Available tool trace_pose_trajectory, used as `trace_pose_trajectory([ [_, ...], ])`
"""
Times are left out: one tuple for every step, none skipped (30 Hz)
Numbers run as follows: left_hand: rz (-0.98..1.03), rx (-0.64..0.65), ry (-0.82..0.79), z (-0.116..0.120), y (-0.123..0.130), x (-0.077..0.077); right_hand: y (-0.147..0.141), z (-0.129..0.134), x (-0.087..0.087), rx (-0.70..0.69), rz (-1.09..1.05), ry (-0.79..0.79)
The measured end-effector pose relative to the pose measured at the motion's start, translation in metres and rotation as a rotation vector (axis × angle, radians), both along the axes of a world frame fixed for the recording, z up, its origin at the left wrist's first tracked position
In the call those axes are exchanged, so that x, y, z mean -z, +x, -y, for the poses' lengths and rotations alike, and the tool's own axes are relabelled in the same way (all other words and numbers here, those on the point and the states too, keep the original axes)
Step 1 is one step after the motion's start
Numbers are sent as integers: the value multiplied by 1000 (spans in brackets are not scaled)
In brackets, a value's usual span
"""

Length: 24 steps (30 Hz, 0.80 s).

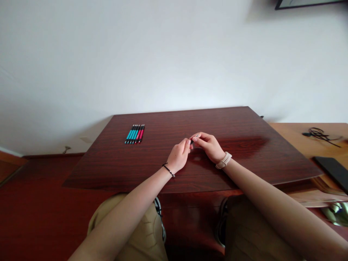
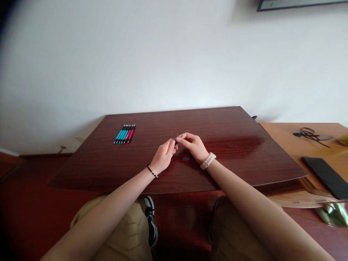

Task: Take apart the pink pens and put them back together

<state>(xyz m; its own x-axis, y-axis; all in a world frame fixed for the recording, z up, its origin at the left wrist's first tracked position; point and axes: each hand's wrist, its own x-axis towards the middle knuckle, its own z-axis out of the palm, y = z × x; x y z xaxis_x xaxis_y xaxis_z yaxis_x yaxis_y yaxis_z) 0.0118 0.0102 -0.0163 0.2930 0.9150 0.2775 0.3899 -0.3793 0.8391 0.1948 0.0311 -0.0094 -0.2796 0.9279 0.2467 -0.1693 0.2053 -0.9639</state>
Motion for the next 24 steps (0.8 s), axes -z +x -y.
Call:
trace_pose_trajectory([
  [6, 2, -1, 0, 0, 0, 0, 0, 0, -8, -16, -14],
  [15, 4, -3, 0, 0, 0, 0, 1, 0, -18, -33, -27],
  [26, 5, -3, -1, 0, 0, 1, 1, 0, -29, -47, -35],
  [38, 5, -3, -1, 1, 1, 1, 2, 0, -35, -53, -35],
  [50, 6, -3, -1, 1, 1, 1, 2, 1, -35, -50, -28],
  [60, 7, -4, -1, 1, 1, 2, 2, 1, -26, -39, -15],
  [67, 10, -8, -1, 1, 1, 2, 1, 1, -12, -18, 0],
  [71, 12, -13, -1, 0, 1, 2, 1, 1, 6, 4, 18],
  [71, 13, -17, -1, 0, 1, 2, 0, 1, 25, 25, 35],
  [68, 13, -21, -1, 0, 1, 2, 0, 1, 42, 40, 50],
  [62, 12, -21, 0, 0, 0, 2, -1, 1, 52, 49, 62],
  [56, 10, -20, 0, 0, 0, 1, -1, 0, 56, 53, 70],
  [50, 9, -18, 0, 0, 0, 1, -1, 0, 57, 52, 74],
  [45, 7, -16, 0, 0, 0, 1, -1, 0, 56, 47, 74],
  [40, 5, -15, 0, 0, 0, 0, -1, 1, 54, 41, 70],
  [37, 4, -14, 1, 0, -1, 0, -1, 1, 50, 29, 62],
  [39, 4, -13, 1, 0, -1, 0, -1, 1, 41, 13, 50],
  [45, 6, -11, 1, 0, 0, 0, -1, 2, 29, -6, 35],
  [54, 8, -8, 0, 0, 0, 1, 0, 2, 15, -23, 22],
  [63, 10, -6, 0, 0, 0, 1, 0, 3, 4, -36, 12],
  [69, 12, -5, 0, 0, 1, 1, 0, 3, 1, -39, 10],
  [70, 12, -6, 0, 0, 1, 2, 0, 4, 9, -33, 14],
  [66, 11, -9, -1, 0, 1, 2, -1, 4, 23, -18, 23],
  [59, 9, -13, -1, 0, 2, 2, -1, 4, 42, -1, 34],
])
